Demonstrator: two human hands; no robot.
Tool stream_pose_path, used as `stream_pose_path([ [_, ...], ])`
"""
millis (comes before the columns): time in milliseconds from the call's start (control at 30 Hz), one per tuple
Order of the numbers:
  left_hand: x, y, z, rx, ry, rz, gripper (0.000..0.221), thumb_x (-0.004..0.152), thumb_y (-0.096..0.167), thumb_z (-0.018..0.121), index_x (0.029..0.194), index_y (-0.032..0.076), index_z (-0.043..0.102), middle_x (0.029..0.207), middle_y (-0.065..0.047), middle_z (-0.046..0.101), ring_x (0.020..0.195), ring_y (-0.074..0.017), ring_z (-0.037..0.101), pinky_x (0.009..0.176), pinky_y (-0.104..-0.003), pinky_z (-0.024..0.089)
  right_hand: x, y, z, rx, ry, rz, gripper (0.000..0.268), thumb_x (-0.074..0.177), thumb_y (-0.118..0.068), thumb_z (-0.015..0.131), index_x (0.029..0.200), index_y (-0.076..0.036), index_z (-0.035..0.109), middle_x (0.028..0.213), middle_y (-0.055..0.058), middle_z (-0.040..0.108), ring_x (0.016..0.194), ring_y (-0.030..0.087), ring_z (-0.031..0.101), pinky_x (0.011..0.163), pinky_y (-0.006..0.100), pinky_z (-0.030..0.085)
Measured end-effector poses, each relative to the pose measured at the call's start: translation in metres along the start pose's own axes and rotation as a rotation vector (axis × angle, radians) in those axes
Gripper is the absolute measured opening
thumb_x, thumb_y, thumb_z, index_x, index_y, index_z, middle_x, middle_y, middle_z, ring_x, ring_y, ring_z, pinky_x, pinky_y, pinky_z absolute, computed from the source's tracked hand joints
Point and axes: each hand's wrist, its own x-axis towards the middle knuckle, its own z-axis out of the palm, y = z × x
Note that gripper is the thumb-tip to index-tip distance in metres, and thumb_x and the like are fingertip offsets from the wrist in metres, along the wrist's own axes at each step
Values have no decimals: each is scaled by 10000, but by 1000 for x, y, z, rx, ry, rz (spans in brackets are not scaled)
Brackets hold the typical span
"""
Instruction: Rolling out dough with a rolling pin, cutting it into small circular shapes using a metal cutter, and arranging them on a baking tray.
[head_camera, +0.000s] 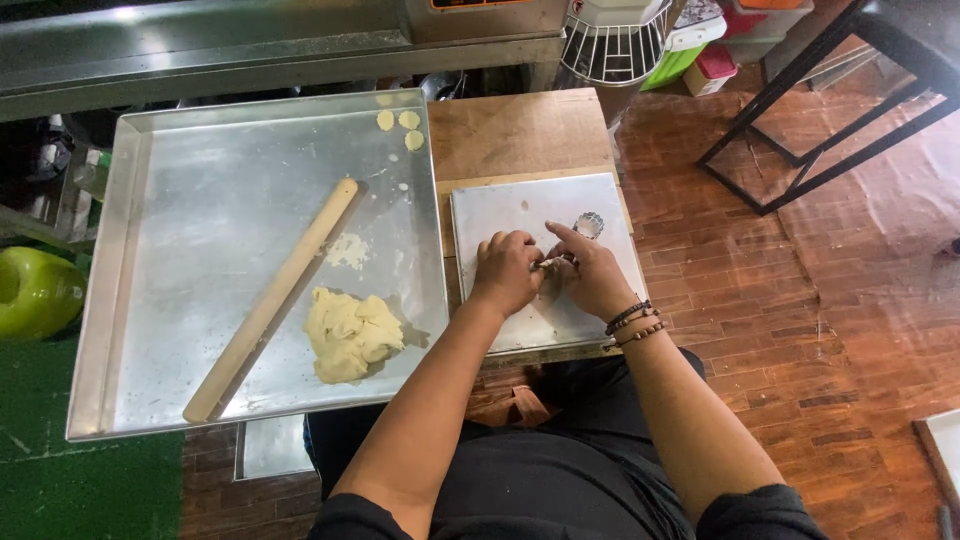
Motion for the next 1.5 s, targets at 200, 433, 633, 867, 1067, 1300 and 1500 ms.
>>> stream_pose_path([
  [200, -1, 7, -1, -39, 5, 2, 184, 912, 334, 647, 1000, 250, 786, 1109, 2, 690, 1131, -231, 604, 972, -421, 443, -7, -7, -3, 49, 30, -19, 706, 887, 87, 581, 1548, -142, 490, 1178, 170, 724, 1074, 395, 660, 989, 517, 520],
  [433, -2, 10, -10, -90, -20, -4, 216, 929, 323, 624, 1046, 222, 775, 1048, -18, 719, 1088, -244, 635, 968, -426, 466, -3, -6, -5, -26, -39, 41, 782, 853, 73, 672, 1567, -161, 457, 1112, 187, 736, 1086, 392, 682, 1023, 514, 522],
  [633, -4, 12, -36, -416, -100, -79, 252, 967, 314, 607, 1034, 151, 788, 999, -99, 769, 1016, -315, 709, 913, -440, 543, -1, 10, -5, 469, -26, 129, 825, 858, 104, 664, 1586, -190, 409, 954, 128, 706, 901, 272, 707, 852, 450, 615],
  [867, -14, 8, -57, -683, -165, -267, 269, 868, 296, 655, 971, 108, 818, 743, -102, 754, 797, -249, 739, 789, -359, 583, -10, -24, -5, 1070, 115, 232, 832, 817, 252, 633, 1555, -61, 412, 897, 173, 640, 840, 308, 722, 787, 552, 658],
  [1067, -28, 23, -105, -722, -145, -277, 267, 859, 262, 697, 1038, 99, 810, 805, -102, 787, 804, -222, 763, 786, -332, 588, -7, -33, -1, 904, 47, 199, 950, 773, 267, 675, 1592, -95, 357, 967, 243, 671, 842, 313, 738, 787, 471, 666],
  [1300, -31, 6, -96, -810, -57, -320, 284, 879, 171, 689, 1129, 66, 774, 854, -104, 796, 739, -187, 769, 727, -296, 599, -6, -40, 2, 852, 70, 123, 1016, 740, 270, 703, 1604, -107, 323, 1109, 251, 646, 886, 272, 719, 819, 427, 661],
  [1500, -35, 3, -99, -884, -17, -238, 272, 842, 123, 739, 1095, 31, 780, 874, -138, 792, 756, -195, 751, 707, -303, 586, -3, -59, -3, 804, -20, 142, 1048, 741, 287, 670, 1622, -142, 300, 1182, 283, 620, 869, 312, 722, 809, 453, 648],
])
